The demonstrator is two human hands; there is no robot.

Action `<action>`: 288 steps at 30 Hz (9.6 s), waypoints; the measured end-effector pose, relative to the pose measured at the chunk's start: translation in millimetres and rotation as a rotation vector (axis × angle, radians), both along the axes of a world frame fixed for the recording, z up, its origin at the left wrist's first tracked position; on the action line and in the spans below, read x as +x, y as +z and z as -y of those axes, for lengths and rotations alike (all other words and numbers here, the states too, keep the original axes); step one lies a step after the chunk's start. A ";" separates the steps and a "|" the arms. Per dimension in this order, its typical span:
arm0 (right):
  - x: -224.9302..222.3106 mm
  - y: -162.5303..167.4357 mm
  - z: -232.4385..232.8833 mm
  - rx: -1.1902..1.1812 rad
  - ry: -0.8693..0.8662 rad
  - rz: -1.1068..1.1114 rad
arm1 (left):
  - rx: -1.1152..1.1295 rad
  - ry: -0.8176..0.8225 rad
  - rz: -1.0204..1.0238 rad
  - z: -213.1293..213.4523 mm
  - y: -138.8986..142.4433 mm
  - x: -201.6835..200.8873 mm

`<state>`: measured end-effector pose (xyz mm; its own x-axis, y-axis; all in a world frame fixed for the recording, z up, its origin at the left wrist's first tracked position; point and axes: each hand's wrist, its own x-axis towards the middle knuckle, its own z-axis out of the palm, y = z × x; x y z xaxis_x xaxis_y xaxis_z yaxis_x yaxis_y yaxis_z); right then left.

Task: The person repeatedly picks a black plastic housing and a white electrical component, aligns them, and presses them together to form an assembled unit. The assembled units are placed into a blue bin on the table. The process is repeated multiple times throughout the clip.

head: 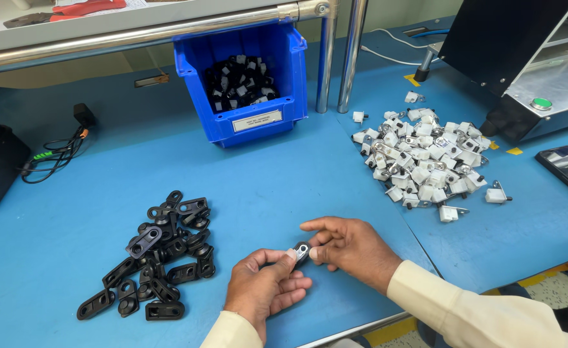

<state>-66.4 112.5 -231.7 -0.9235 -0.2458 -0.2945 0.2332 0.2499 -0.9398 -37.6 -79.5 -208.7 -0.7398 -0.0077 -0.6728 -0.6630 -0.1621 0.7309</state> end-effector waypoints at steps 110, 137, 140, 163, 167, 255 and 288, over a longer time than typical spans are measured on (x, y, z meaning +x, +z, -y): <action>11.4 5.1 -38.2 0.687 -0.280 -0.727 | -0.794 -0.279 -0.332 -18.7 21.0 -15.1; 9.7 8.0 15.4 0.212 -0.258 -0.347 | -0.766 -0.429 -0.307 -26.9 31.0 -27.6; 12.2 6.0 15.9 0.272 -0.247 -0.487 | -0.804 -0.628 -0.098 -22.1 38.5 -39.2; 8.8 24.1 13.8 0.518 0.112 -0.776 | -0.650 -0.514 -0.208 -7.4 14.7 -43.8; 0.6 34.0 19.6 0.594 0.106 -0.586 | -1.034 -0.594 -0.470 -14.2 16.7 -35.1; 21.1 0.8 38.8 0.153 -0.280 -0.377 | -0.252 -0.049 -0.189 -18.3 10.9 -4.0; 3.9 17.5 22.1 -0.097 -0.196 0.337 | -0.368 -0.154 -0.290 -22.9 22.0 2.2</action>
